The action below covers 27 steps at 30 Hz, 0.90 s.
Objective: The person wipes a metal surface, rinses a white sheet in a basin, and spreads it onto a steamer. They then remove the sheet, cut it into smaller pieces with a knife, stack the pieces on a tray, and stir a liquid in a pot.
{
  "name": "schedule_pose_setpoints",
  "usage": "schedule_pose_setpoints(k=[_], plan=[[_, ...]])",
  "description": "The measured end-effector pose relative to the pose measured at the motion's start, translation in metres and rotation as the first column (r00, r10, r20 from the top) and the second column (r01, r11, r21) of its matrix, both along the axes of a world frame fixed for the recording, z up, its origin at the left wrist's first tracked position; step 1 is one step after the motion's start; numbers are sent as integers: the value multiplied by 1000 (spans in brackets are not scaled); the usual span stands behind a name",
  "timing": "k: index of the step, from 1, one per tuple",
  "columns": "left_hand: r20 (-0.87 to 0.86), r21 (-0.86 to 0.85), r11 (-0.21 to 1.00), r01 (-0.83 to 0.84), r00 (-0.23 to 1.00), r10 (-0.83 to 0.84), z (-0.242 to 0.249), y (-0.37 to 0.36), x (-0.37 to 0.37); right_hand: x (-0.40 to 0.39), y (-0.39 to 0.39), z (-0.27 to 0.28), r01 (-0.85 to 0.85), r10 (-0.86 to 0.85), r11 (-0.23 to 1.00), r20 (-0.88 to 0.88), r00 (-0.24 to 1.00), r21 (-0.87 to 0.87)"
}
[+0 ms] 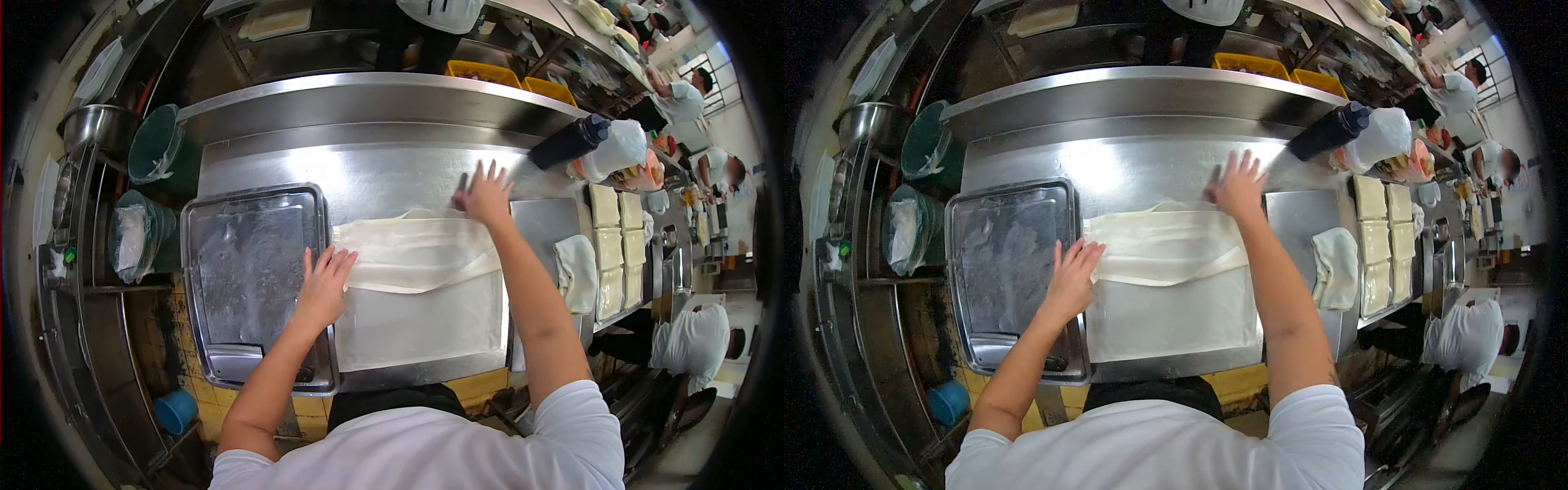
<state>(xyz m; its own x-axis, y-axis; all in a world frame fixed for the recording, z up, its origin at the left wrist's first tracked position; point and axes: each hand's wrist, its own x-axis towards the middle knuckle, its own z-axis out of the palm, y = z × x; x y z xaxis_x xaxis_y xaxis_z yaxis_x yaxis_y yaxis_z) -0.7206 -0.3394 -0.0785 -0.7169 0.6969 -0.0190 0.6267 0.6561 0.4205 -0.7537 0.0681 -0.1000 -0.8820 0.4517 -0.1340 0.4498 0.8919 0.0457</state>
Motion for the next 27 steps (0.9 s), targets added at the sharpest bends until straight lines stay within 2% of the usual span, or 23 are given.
schedule_pose_setpoints(k=[3, 4, 6, 9, 12, 15, 18, 21, 24, 27], plan=[[-23, -10, 1000, 30, 999, -30, -4, -1, -2, -25, 0, 5, 147, -167, 970, -91, 982, -192], [-21, -11, 999, 37, 999, -37, -6, -1, -1, -32, -18, 13, 83, -98, 977, -71, 993, -196], [-21, 7, 999, 42, 999, -41, -12, -1, -2, -36, -63, 28, -147, 149, 964, -7, 989, -221], [-28, 36, 999, 30, 999, -29, -17, -3, -1, -35, -128, 26, -471, 504, 844, 78, 860, -258], [-34, 25, 999, 39, 999, -38, -14, -4, -2, -69, -135, -28, -293, 286, 952, -89, 954, -87], [-31, 41, 999, 36, 999, -34, -13, -6, -1, -88, -137, -28, -176, 132, 961, -206, 970, -213], [-28, 76, 997, 20, 999, -17, -13, -6, -4, -72, -170, 22, -441, 475, 858, 79, 876, -264], [-39, 99, 995, 4, 999, 0, -17, -6, -3, -74, -178, 2, -377, 375, 917, -42, 926, -133], [-31, 132, 991, -10, 999, 14, -16, -4, -5, -86, -155, -14, -154, 46, 927, -304, 952, -341], [-18, 185, 982, -34, 999, 38, -11, 2, -8, -41, -150, 4, -296, 120, 692, -300, 946, -658]])
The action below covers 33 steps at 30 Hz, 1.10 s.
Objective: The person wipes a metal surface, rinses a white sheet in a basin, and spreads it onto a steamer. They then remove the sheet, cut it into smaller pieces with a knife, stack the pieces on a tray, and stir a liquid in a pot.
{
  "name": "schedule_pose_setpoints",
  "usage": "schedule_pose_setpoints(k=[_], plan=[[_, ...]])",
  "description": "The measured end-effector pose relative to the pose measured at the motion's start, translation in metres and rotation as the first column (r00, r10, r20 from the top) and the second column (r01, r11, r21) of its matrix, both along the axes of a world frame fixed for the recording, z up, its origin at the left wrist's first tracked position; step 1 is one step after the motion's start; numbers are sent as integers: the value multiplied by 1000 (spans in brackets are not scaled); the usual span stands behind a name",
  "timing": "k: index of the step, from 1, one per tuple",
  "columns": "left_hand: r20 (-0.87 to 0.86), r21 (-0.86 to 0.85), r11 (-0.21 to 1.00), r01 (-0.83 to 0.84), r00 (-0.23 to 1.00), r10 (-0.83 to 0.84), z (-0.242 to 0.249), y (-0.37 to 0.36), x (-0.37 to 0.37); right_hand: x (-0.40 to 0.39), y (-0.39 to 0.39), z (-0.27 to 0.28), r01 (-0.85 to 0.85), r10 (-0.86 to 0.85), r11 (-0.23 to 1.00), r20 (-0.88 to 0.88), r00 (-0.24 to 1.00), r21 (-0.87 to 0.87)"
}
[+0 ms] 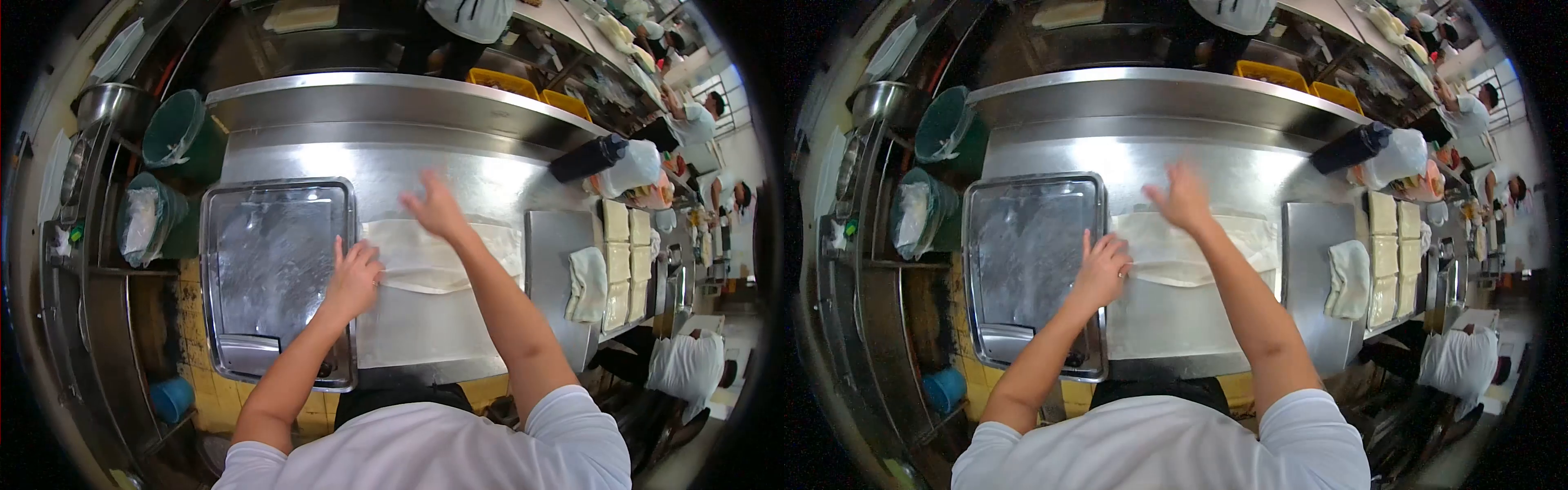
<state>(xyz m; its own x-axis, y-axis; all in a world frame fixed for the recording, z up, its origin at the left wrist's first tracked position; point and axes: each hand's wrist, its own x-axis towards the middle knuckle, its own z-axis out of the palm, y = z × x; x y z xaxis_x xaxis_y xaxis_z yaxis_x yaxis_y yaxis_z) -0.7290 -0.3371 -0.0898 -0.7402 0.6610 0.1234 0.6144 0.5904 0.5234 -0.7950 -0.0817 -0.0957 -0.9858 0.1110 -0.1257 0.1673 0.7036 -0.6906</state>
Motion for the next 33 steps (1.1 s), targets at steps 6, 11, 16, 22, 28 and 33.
schedule_pose_setpoints(k=[6, 11, 16, 22, 28, 33], plan=[[36, 328, 937, -117, 993, 112, 25, 21, -11, 138, -23, 47, -175, 228, 876, -66, 971, 450], [46, 362, 924, -121, 993, 111, 48, 24, -3, 171, 67, 11, 82, -64, 803, -52, 997, 591], [4, 214, 976, 30, 999, -32, 58, -1, 51, 246, 87, 12, 128, -12, 819, -207, 978, 559], [283, -441, 868, 230, 953, -109, 74, -49, 159, 390, 32, 27, -133, 46, 835, 174, 984, 534], [271, -241, 944, 224, 950, -157, 81, -12, 228, 481, -15, 29, -37, 53, 886, -21, 998, 463], [247, -31, 905, 425, 880, -405, 101, 44, 274, 511, -40, 73, 136, -80, 945, -193, 978, 298]])
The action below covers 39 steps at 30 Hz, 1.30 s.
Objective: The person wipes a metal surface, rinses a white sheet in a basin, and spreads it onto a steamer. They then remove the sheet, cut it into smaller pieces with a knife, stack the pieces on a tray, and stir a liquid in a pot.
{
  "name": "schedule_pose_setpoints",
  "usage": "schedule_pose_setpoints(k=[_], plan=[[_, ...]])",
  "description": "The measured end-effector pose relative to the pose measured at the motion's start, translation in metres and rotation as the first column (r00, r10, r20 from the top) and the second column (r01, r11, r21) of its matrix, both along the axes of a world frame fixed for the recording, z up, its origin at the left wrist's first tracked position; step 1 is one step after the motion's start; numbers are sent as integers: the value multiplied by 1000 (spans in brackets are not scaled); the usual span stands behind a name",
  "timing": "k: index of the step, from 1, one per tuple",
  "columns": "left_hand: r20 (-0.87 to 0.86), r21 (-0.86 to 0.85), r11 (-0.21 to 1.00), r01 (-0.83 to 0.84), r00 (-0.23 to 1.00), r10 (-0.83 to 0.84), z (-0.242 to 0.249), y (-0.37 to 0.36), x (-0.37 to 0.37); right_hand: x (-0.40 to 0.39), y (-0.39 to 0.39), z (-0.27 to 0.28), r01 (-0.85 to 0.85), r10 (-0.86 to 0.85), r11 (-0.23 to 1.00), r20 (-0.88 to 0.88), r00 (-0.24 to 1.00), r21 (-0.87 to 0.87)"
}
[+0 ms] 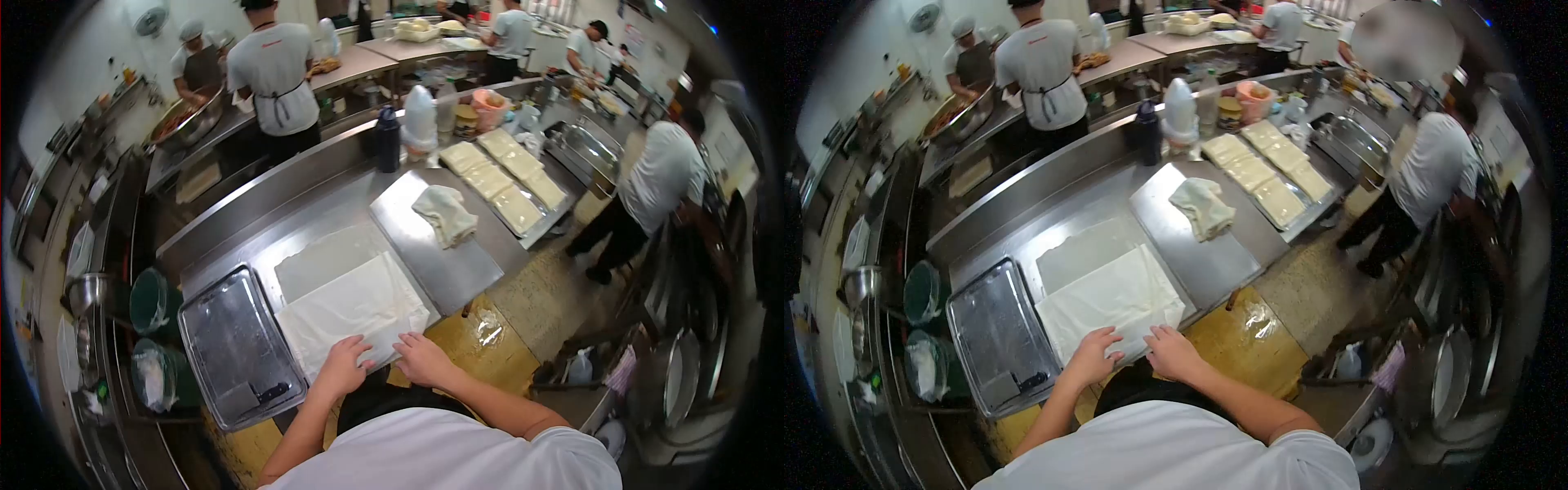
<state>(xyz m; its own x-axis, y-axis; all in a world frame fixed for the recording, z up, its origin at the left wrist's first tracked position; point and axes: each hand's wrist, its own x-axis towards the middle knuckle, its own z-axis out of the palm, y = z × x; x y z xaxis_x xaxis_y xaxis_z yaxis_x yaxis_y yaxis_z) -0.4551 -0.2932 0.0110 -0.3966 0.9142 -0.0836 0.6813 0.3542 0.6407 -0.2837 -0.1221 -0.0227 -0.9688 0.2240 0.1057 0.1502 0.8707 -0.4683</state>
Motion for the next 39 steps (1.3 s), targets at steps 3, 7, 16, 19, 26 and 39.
schedule_pose_setpoints(k=[3, 7, 16, 19, 26, 39], plan=[[-27, 81, 981, 178, 984, -176, 8, 20, 18, 26, -13, 16, 116, -118, 986, -6, 993, -118], [-52, 81, 901, 426, 905, -423, 22, 33, 31, 61, -35, 36, 412, -402, 903, 100, 910, -125], [-43, 28, 467, 884, 468, -883, 3, 13, 73, 130, -184, 28, 905, -896, 380, 166, 412, -193], [5, 31, 279, 960, 279, -960, -2, -4, 109, 152, -249, 34, 962, -950, 170, 225, 217, -213], [36, 105, -58, 993, -62, -997, 19, -63, 213, 221, -373, 42, 966, -963, -168, 241, -118, -196], [1, 146, -604, 783, -611, -792, -10, -286, 505, 409, -779, 8, 382, -382, -924, 161, -910, -31]])
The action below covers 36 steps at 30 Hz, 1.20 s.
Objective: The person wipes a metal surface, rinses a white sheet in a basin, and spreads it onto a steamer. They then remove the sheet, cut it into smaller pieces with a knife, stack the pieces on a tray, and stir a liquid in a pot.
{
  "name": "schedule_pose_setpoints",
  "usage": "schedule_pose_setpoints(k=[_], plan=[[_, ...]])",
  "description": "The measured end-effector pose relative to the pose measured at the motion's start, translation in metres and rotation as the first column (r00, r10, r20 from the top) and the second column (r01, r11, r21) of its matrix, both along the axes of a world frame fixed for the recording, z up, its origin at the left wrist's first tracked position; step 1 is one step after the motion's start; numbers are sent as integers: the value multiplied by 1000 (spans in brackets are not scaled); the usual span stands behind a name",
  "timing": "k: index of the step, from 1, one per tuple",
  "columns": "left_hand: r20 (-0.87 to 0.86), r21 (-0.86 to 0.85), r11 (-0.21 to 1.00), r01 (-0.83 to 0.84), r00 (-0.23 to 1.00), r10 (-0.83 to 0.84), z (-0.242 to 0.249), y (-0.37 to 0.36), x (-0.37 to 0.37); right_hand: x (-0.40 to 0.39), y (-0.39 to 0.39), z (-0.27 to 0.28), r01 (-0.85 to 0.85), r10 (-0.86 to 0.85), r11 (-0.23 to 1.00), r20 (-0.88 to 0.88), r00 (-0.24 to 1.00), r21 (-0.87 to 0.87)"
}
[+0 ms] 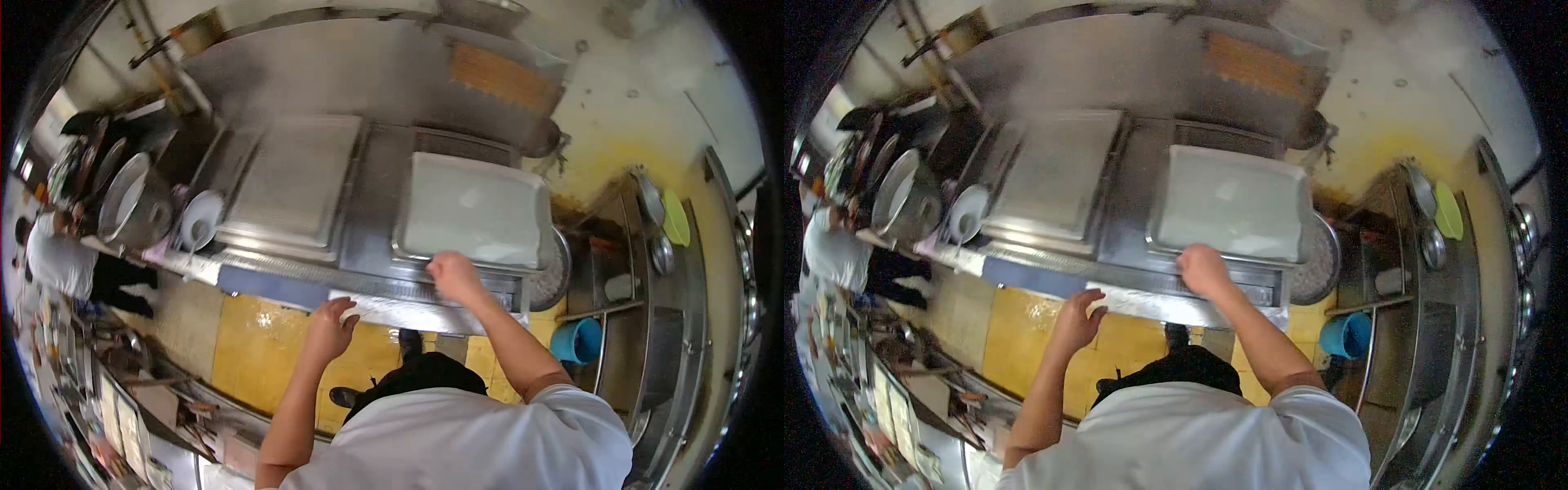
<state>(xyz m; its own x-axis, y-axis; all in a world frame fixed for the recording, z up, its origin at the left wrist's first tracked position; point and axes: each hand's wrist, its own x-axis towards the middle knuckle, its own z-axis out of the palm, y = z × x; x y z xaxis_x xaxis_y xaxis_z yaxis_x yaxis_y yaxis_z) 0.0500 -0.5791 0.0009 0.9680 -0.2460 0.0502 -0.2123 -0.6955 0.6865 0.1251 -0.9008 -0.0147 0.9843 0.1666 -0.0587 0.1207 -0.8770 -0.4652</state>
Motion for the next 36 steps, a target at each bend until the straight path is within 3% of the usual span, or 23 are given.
schedule_pose_setpoints(k=[2, 5, 7, 8, 9, 12, 15, 18, 24, 25, 27, 28, 31, 33, 34, 36], plan=[[-18, -5, 996, 91, 996, -92, -11, -48, 52, 16, -71, -10, 207, -218, 975, 161, 963, 82], [48, 67, 970, 234, 970, -237, -19, -122, 124, 48, -160, -19, 431, -418, 894, 117, 901, -121], [139, 135, 954, 268, 948, -286, -50, -164, 165, 65, -204, -37, 589, -574, 784, 135, 808, -195], [181, 168, 945, 280, 934, -309, -67, -182, 183, 73, -223, -54, 571, -566, 791, 92, 819, -221], [206, 322, 917, 238, 927, -313, -77, -201, 196, 80, -242, -75, 551, -558, 797, 46, 829, -247], [48, 484, 832, 271, 941, -335, -99, -230, 222, 76, -267, -100, 566, -571, 816, -6, 821, -122], [-198, 527, 775, 349, 937, -287, -85, -242, 234, 68, -267, -91, 579, -589, 805, -57, 806, -129], [-163, 556, 759, 339, 940, -300, -87, -235, 231, 50, -266, -56, 521, -554, 819, -93, 828, -239], [-389, 481, 728, 488, 863, -322, -42, -219, 210, 38, -275, -27, 375, -451, 871, -213, 867, -317], [-256, 434, 798, 419, 906, -336, -39, -221, 211, 39, -276, -24, 368, -441, 878, -216, 871, -308], [15, 296, 911, 288, 952, -306, -36, -227, 216, 51, -276, -27, 387, -368, 914, 153, 917, -125], [-22, 377, 866, 328, 938, -345, -46, -227, 219, 55, -274, -30, 367, -336, 930, 335, 880, -31], [-143, 527, 744, 411, 906, -399, -58, -233, 238, 72, -277, -54, 174, -207, 965, -163, 965, -195], [-253, 526, 729, 438, 899, -357, -52, -238, 244, 83, -275, -36, 234, -290, 927, -164, 943, -295], [-170, 485, 778, 399, 916, -363, -52, -242, 252, 88, -271, -24, 260, -331, 903, -167, 929, -342], [-1, 387, 862, 328, 935, -355, -51, -253, 280, 111, -274, -25, 328, -308, 918, 118, 944, -222]])
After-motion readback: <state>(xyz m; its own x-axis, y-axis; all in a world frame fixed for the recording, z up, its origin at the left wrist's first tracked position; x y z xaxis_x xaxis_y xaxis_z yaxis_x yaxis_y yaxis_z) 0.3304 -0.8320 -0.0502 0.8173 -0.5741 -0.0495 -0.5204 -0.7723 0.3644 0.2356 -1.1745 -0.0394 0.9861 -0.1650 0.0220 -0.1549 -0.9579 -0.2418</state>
